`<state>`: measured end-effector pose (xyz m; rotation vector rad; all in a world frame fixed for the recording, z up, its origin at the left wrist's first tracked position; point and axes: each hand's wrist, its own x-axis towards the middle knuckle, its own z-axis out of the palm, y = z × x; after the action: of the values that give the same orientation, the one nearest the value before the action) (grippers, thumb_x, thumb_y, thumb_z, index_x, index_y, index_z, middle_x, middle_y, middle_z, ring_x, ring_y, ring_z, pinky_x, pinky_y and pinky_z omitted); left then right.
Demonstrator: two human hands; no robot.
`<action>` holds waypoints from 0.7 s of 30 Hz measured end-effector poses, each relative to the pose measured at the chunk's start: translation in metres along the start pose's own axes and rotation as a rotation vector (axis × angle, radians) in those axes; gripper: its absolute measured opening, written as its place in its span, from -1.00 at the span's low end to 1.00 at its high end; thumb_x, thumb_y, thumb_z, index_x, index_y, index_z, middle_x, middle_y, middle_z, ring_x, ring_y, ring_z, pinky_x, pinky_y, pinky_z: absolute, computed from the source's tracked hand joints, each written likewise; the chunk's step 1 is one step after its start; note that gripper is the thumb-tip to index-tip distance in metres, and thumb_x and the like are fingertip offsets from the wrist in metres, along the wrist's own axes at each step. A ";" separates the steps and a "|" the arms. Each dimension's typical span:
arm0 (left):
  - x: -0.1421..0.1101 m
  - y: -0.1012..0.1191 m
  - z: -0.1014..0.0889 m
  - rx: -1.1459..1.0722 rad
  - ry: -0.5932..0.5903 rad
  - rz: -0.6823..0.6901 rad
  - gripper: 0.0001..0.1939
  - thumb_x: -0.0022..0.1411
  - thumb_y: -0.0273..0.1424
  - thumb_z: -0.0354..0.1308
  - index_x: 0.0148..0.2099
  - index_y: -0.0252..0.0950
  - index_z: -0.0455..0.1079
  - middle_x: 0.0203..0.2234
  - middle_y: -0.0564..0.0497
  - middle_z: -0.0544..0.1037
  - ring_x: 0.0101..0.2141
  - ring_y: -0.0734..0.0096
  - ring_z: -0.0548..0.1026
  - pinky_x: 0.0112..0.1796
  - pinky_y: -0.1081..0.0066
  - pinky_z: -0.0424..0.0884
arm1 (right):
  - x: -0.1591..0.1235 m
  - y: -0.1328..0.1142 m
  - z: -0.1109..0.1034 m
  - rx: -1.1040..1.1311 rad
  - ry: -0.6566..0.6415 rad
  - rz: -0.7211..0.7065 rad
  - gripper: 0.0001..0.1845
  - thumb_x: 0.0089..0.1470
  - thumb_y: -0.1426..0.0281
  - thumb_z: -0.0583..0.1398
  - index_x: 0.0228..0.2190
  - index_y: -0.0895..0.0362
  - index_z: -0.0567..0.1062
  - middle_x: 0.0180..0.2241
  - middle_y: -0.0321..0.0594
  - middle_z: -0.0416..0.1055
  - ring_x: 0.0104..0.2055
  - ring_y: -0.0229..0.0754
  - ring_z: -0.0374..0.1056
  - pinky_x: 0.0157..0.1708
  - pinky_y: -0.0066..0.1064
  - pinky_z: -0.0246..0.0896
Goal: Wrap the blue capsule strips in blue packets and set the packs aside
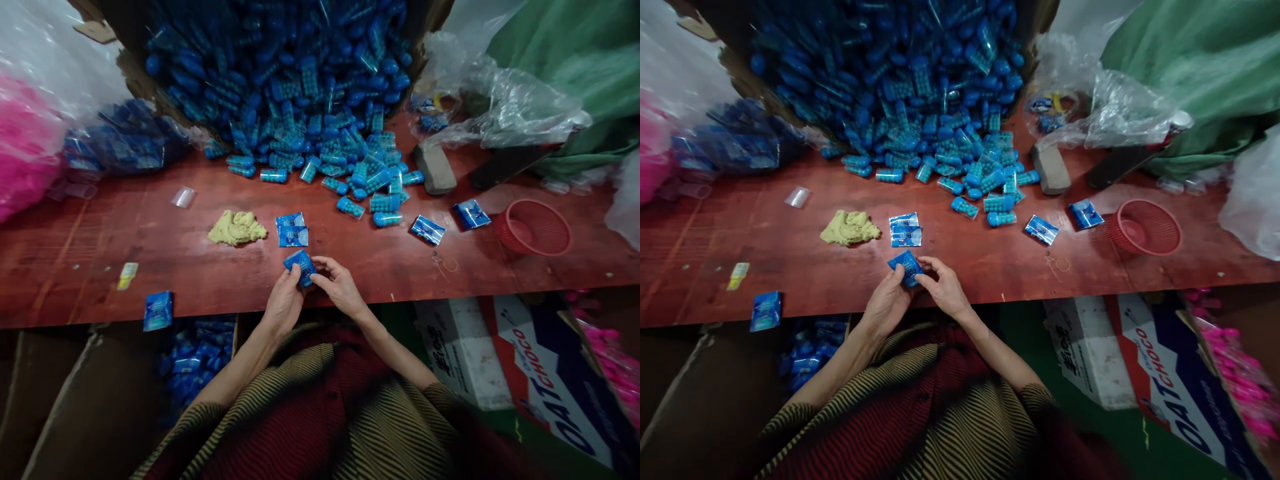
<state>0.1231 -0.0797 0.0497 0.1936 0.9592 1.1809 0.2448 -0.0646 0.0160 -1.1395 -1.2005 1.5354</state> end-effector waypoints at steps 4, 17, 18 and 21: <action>0.001 0.004 -0.006 0.019 0.044 -0.078 -0.74 0.14 -0.26 0.18 -0.20 -0.34 0.42 -0.32 -0.04 0.55 -0.35 0.42 0.48 -0.35 0.43 0.39 | 0.003 -0.006 -0.003 0.086 0.022 0.065 -0.62 -0.09 0.31 0.26 -0.17 0.12 0.43 -0.28 -0.25 0.47 -0.22 -0.23 0.37 -0.12 -0.31 0.27; 0.002 0.000 -0.011 0.074 -0.009 -0.014 -0.71 0.01 -0.24 0.29 -0.30 -0.35 0.42 -0.42 -0.01 0.55 -0.40 0.44 0.48 -0.38 0.45 0.39 | 0.001 -0.015 -0.004 0.215 -0.013 0.178 -0.68 -0.11 0.28 0.28 -0.26 0.12 0.43 -0.38 -0.31 0.41 -0.40 -0.33 0.33 -0.43 -0.47 0.32; 0.002 0.001 -0.010 0.085 0.000 -0.007 -0.72 -0.01 -0.26 0.31 -0.32 -0.35 0.42 -0.45 0.01 0.54 -0.45 0.48 0.46 -0.42 0.47 0.37 | 0.001 -0.014 -0.004 0.212 -0.017 0.183 -0.68 -0.11 0.28 0.28 -0.27 0.12 0.43 -0.38 -0.31 0.41 -0.40 -0.33 0.34 -0.44 -0.47 0.32; 0.002 0.001 -0.009 0.121 0.031 -0.004 -0.72 -0.06 -0.30 0.34 -0.32 -0.35 0.41 -0.53 0.06 0.51 -0.55 0.55 0.40 -0.52 0.52 0.30 | 0.000 -0.013 -0.005 0.187 -0.032 0.188 -0.70 -0.09 0.29 0.27 -0.27 0.13 0.43 -0.39 -0.31 0.41 -0.41 -0.33 0.35 -0.44 -0.47 0.33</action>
<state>0.1157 -0.0805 0.0437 0.2707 1.0589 1.1253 0.2512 -0.0617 0.0285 -1.1313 -0.9689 1.7730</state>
